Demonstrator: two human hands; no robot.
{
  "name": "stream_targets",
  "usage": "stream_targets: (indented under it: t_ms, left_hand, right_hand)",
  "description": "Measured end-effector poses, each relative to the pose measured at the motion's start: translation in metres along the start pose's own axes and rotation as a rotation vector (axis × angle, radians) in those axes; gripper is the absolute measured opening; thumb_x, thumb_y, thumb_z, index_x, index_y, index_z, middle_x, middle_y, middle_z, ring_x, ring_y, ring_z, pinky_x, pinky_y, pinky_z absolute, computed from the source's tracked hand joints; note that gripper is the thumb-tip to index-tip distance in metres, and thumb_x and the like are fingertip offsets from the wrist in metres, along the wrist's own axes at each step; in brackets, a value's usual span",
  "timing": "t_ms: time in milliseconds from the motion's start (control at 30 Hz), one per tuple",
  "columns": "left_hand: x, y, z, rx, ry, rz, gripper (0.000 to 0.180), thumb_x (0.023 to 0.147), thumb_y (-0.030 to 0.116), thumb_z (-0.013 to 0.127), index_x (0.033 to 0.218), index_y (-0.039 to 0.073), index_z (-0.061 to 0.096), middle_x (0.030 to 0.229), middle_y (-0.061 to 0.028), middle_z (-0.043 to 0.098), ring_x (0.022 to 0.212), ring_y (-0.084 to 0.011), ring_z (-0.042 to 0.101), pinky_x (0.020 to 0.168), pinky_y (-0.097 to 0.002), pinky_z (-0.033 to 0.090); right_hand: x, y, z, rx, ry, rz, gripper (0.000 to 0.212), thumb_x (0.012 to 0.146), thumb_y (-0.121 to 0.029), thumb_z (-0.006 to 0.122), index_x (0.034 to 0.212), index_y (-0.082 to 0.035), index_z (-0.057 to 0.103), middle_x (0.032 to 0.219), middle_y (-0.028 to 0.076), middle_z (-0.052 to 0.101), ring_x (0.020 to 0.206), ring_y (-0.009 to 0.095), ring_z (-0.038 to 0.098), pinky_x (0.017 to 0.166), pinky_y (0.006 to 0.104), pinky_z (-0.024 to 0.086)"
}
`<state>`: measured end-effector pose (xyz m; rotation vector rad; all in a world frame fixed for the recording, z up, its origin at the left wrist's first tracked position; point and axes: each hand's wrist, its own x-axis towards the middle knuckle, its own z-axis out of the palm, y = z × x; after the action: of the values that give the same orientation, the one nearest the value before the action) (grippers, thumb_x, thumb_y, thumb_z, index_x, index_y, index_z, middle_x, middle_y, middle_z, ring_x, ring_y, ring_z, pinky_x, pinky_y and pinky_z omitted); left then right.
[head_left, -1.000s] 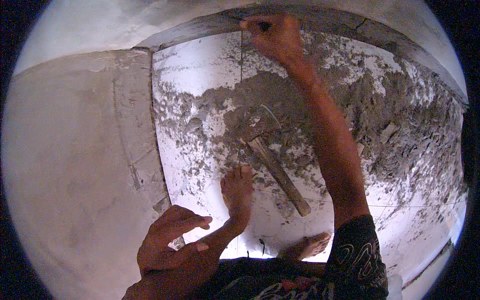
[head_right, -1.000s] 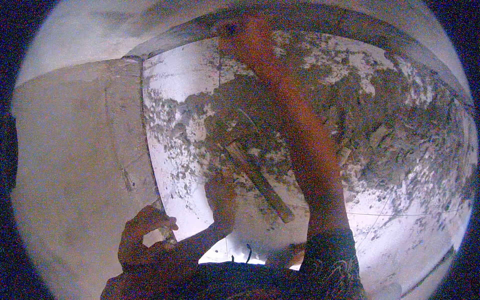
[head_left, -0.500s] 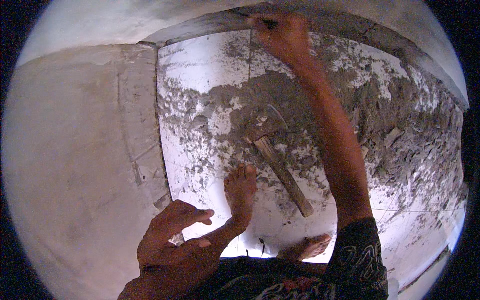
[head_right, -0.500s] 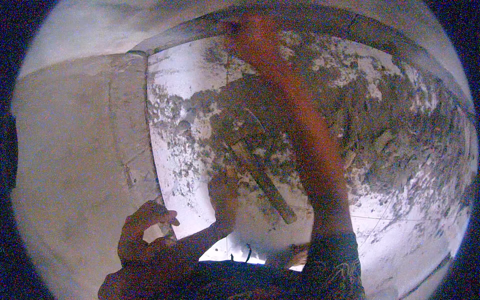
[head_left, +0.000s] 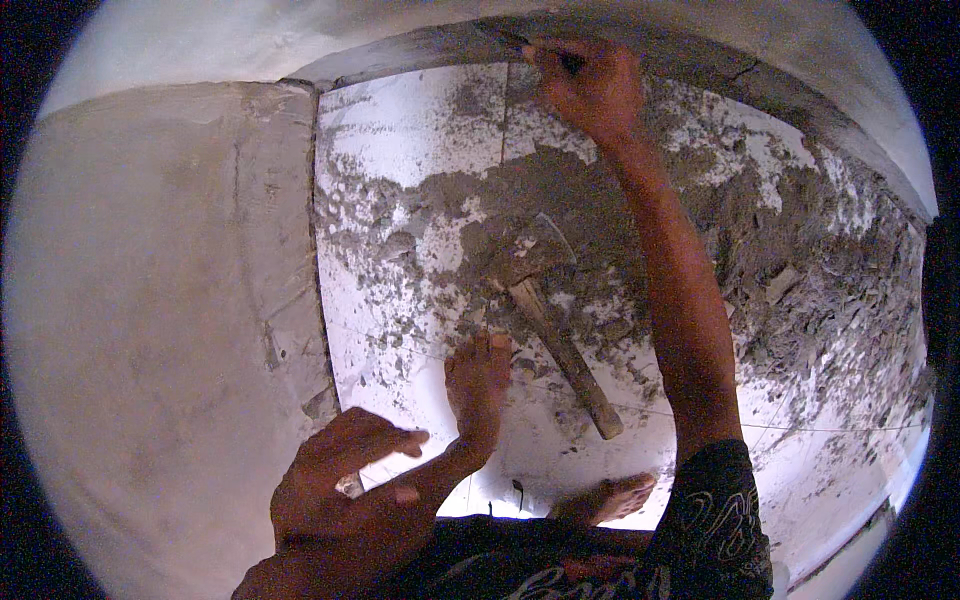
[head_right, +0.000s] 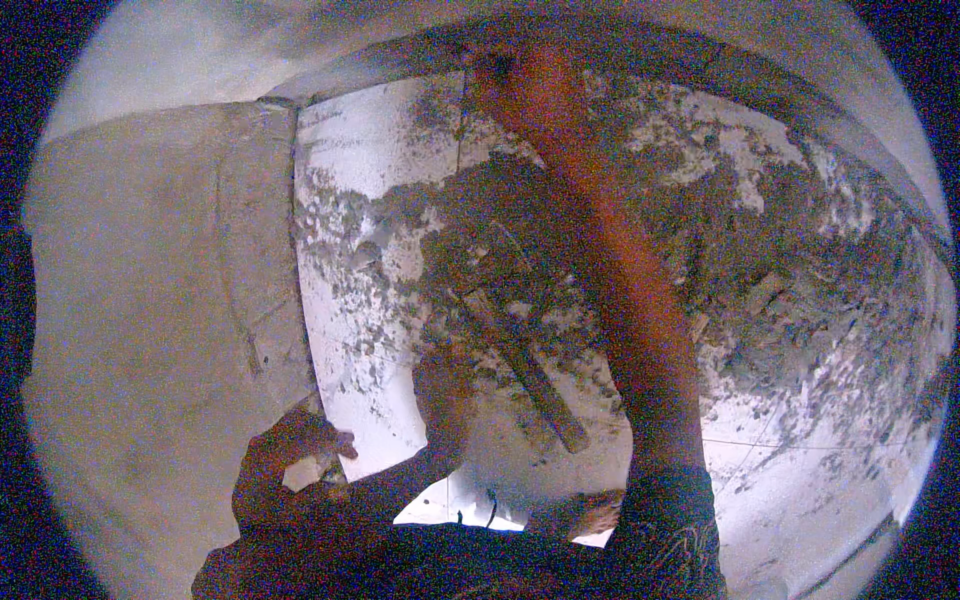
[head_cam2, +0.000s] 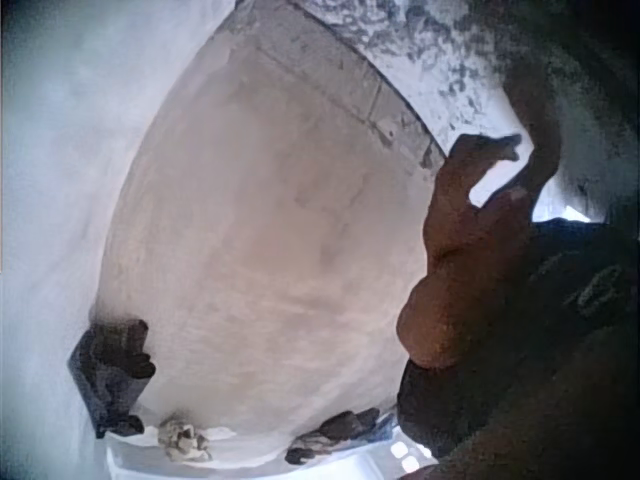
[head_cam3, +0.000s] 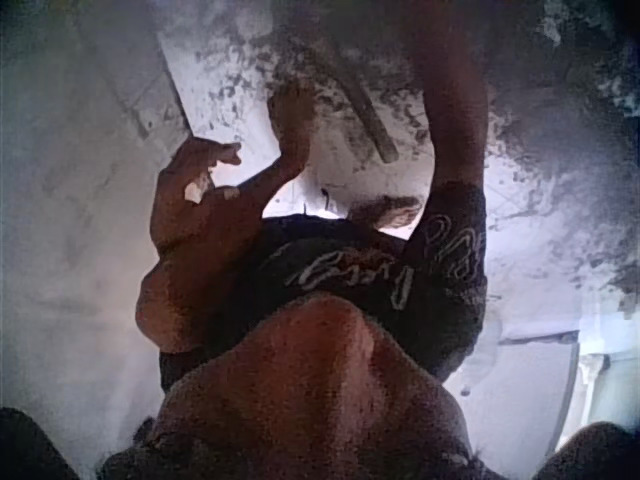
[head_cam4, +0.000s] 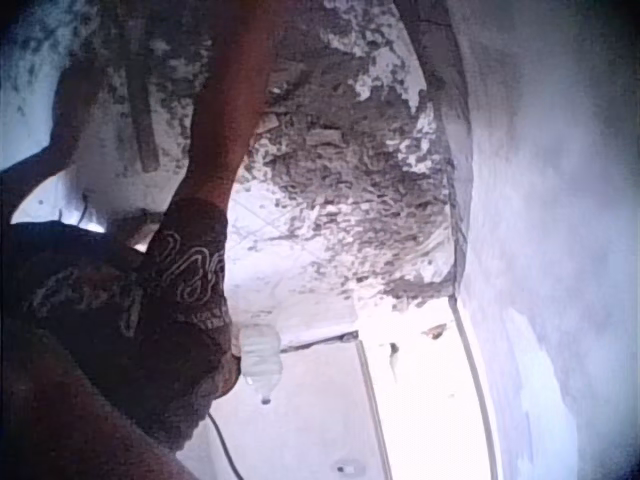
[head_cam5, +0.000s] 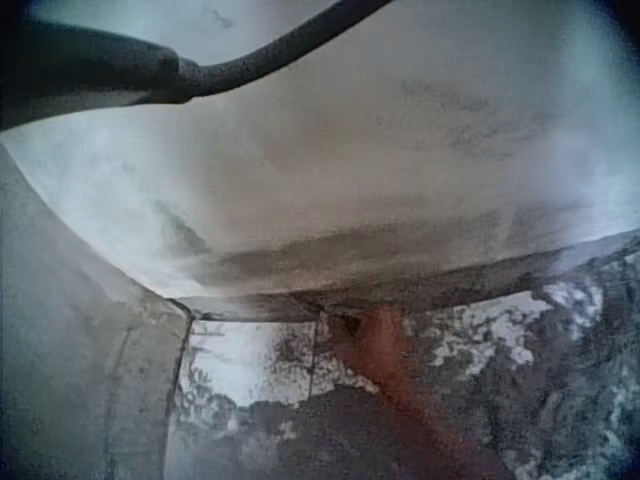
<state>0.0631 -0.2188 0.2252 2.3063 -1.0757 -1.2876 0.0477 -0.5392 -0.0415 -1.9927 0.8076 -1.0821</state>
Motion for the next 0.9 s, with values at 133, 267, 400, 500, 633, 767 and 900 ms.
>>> stream_targets:
  t_ms: [133,267,400,500,633,767,900]
  left_hand:
    - [0.003,-0.012,0.002,0.077,-0.039,0.07,0.04,0.073,0.021,0.075,0.109,0.007,0.066,0.094,-0.0084,0.07,0.088,-0.0233,0.063,0.086,-0.0376,0.047]
    - [-0.007,-0.004,0.002,0.023,0.073,0.007,0.039,0.075,0.019,0.074,0.109,0.002,0.065,0.094,-0.0126,0.068,0.089,-0.026,0.063,0.083,-0.0365,0.048]
    - [0.0,0.022,0.001,-0.051,0.091,0.051,0.039,0.074,0.018,0.075,0.107,0.0,0.065,0.092,-0.0147,0.067,0.088,-0.028,0.064,0.08,-0.0367,0.05]
    - [0.001,0.014,-0.005,0.015,0.039,0.068,0.04,0.074,0.02,0.075,0.108,0.001,0.065,0.091,-0.0148,0.067,0.088,-0.0282,0.064,0.08,-0.0374,0.05]
    - [0.006,0.001,0.0,0.041,0.016,0.014,0.04,0.073,0.024,0.075,0.106,0.003,0.066,0.09,-0.0141,0.066,0.087,-0.0285,0.064,0.081,-0.0385,0.05]
    - [0.001,0.017,-0.004,0.041,0.051,-0.008,0.039,0.075,0.023,0.074,0.106,0.002,0.066,0.09,-0.0146,0.066,0.088,-0.0288,0.064,0.08,-0.0374,0.05]
    - [-0.001,0.016,0.004,0.017,0.098,0.023,0.037,0.075,0.023,0.075,0.104,0.001,0.066,0.088,-0.0151,0.067,0.083,-0.0285,0.065,0.077,-0.0364,0.051]
  right_hand:
    - [0.003,-0.007,0.023,-0.14,-0.05,-0.003,0.02,0.08,-0.031,0.068,0.088,-0.015,0.075,0.073,0.012,0.069,0.064,0.029,0.068,0.064,0.0359,0.054]
    - [0.003,-0.01,0.008,-0.073,-0.021,0.036,0.02,0.08,-0.032,0.068,0.088,-0.014,0.075,0.07,0.012,0.068,0.062,0.03,0.067,0.062,0.0377,0.054]
    - [0.001,-0.021,0.036,-0.066,0.029,0.081,0.021,0.08,-0.032,0.069,0.088,-0.013,0.075,0.071,0.013,0.068,0.063,0.03,0.067,0.061,0.0384,0.053]
    - [0.005,-0.016,0.021,-0.135,0.019,0.045,0.021,0.079,-0.031,0.07,0.088,-0.013,0.074,0.072,0.013,0.068,0.063,0.029,0.068,0.062,0.0384,0.053]
    - [0.001,-0.023,0.017,-0.026,0.087,0.102,0.019,0.079,-0.03,0.07,0.088,-0.013,0.074,0.072,0.014,0.068,0.063,0.029,0.067,0.063,0.0383,0.053]
    - [0.002,-0.014,0.02,0.023,0.112,-0.14,0.021,0.079,-0.03,0.069,0.09,-0.014,0.074,0.073,0.014,0.068,0.063,0.03,0.067,0.066,0.039,0.054]
    - [0.019,-0.039,0.043,-0.169,-0.097,0.039,0.023,0.077,-0.03,0.068,0.091,-0.013,0.073,0.073,0.014,0.068,0.067,0.031,0.067,0.07,0.0407,0.055]
